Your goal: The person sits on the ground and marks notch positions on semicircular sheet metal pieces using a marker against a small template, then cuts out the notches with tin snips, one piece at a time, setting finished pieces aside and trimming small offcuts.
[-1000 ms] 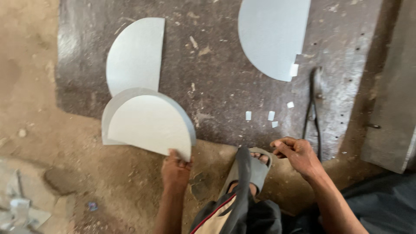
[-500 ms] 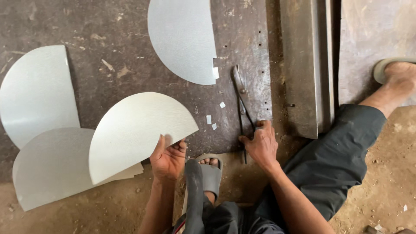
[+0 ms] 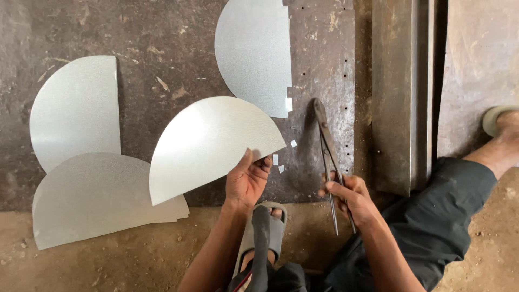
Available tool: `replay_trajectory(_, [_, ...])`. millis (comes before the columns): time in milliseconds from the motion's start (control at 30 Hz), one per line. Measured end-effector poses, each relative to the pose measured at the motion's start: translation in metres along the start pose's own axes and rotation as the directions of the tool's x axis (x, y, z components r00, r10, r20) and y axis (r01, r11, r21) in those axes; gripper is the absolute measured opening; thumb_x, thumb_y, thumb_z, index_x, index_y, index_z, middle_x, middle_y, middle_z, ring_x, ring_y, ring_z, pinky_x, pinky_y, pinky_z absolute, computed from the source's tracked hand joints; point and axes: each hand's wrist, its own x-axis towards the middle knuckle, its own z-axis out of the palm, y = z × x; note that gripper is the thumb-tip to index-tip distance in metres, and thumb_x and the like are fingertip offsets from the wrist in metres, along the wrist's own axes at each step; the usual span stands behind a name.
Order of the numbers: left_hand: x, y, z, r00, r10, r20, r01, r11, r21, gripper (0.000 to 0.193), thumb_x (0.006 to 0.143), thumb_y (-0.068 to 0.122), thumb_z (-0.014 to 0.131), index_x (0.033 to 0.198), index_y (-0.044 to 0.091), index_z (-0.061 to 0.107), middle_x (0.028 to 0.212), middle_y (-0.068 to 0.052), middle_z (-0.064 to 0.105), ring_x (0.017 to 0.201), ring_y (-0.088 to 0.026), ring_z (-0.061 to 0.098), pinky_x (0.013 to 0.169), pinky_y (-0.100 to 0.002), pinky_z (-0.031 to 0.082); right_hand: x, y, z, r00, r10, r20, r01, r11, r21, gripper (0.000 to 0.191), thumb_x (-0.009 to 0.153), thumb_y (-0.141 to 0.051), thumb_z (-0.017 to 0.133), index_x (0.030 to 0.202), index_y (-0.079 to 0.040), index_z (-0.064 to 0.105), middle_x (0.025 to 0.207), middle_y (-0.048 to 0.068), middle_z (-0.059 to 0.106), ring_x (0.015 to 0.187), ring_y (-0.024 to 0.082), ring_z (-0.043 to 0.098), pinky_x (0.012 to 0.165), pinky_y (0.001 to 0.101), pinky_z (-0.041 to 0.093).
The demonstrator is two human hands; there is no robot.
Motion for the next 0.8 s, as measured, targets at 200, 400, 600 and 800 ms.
replay_trajectory(200, [0.015,0.009,0.022,0.982,0.145,0.121,-0.171,0.956,0.240,0.042,0.094,0.008,0.072,0.130,0.003,0.053,0.117,-0.013,0.065,0.103,-0.024,0.069,0.086,-0.041,0.061,-0.030,-0.020,0.034,0.930,-0.365,0.050,0.332,0.773,-0.541,0.019,0.092,-0.017,0.066,0.106,-0.003,0.069,0.065,0.006,0.074,0.057,0.008,0.068,0.055,0.0260,0.053])
replay_trajectory(400, [0.041,0.023,0.067,0.947,0.155,0.283,-0.251,0.904,0.345,0.031,0.099,0.015,0.072,0.124,-0.001,0.063,0.117,-0.019,0.071,0.106,-0.032,0.073,0.094,-0.049,0.063,-0.020,-0.013,0.060,0.978,0.181,-0.100,-0.207,0.848,-0.488,0.053,0.110,-0.039,0.050,0.101,0.009,0.072,0.081,0.014,0.072,0.068,0.028,0.061,0.061,0.0451,0.055])
replay_trajectory(600, [0.057,0.031,0.090,0.943,0.155,0.296,-0.256,0.905,0.339,0.033,0.098,0.018,0.071,0.125,0.001,0.064,0.118,-0.019,0.072,0.109,-0.030,0.072,0.096,-0.049,0.062,-0.033,0.004,0.072,0.995,-0.081,0.049,0.087,0.988,-0.130,0.041,0.099,-0.031,0.047,0.126,-0.003,0.061,0.122,0.009,0.067,0.109,0.021,0.068,0.091,0.0429,0.063])
replay_trajectory(800, [0.048,0.020,0.091,0.939,0.168,0.299,-0.261,0.916,0.305,0.033,0.094,0.013,0.072,0.126,0.008,0.062,0.119,-0.013,0.070,0.109,-0.028,0.071,0.094,-0.050,0.063,-0.049,0.001,0.092,0.992,-0.120,0.044,0.127,0.970,-0.206,0.042,0.102,-0.025,0.046,0.134,-0.001,0.059,0.123,0.013,0.066,0.113,0.020,0.065,0.093,0.0390,0.061])
